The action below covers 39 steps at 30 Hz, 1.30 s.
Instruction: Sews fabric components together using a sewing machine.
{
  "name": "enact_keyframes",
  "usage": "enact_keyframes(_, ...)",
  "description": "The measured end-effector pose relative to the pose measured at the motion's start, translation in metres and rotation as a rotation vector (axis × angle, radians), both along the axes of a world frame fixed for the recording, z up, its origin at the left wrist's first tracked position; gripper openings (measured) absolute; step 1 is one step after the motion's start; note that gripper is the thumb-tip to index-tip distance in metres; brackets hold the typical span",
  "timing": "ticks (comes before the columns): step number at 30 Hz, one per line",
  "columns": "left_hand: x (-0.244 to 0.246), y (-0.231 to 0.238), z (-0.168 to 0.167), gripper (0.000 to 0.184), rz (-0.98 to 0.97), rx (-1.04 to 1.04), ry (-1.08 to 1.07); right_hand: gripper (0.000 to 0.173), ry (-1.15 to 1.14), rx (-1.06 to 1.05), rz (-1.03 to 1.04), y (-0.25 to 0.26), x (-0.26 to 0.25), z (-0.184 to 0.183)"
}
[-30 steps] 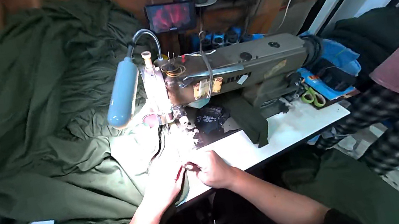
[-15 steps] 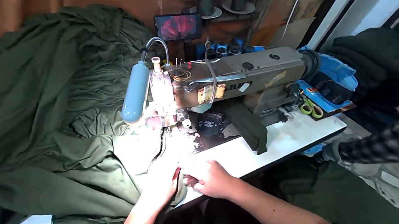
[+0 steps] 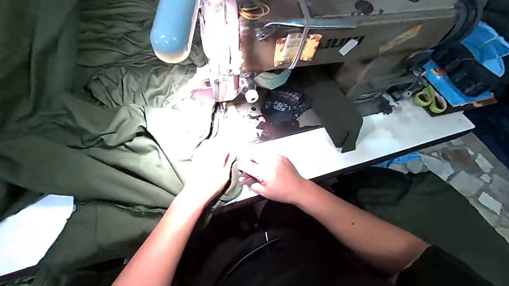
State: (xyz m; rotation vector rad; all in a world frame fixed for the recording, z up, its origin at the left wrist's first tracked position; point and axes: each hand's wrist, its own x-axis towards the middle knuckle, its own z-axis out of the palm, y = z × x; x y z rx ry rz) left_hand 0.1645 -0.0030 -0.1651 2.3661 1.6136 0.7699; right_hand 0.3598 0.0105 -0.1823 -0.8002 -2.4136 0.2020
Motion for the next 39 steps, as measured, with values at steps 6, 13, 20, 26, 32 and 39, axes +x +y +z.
enact_keyframes(6,-0.001,0.001,-0.003,0.023,-0.008,0.016,0.025,0.015,-0.004,0.025,0.009,0.0,0.0,0.0)
enact_keyframes(13,-0.007,-0.011,-0.007,0.022,-0.127,0.148,0.051,0.021,-0.074,-0.064,0.02,-0.004,0.003,0.01)
enact_keyframes(20,-0.009,-0.013,-0.012,0.036,-0.14,0.168,0.045,0.031,0.181,-0.095,-0.221,-0.006,0.072,0.047)
enact_keyframes(26,-0.01,-0.011,-0.013,0.041,-0.159,0.186,0.079,0.031,0.191,0.107,-0.761,0.051,0.182,0.07)
enact_keyframes(32,-0.011,-0.01,-0.013,0.041,-0.167,0.191,0.113,0.059,0.083,0.187,-0.916,0.091,0.221,0.014)
enact_keyframes(39,-0.013,-0.005,-0.014,0.043,-0.169,0.171,0.124,0.057,0.047,0.227,-0.889,0.092,0.223,-0.002)
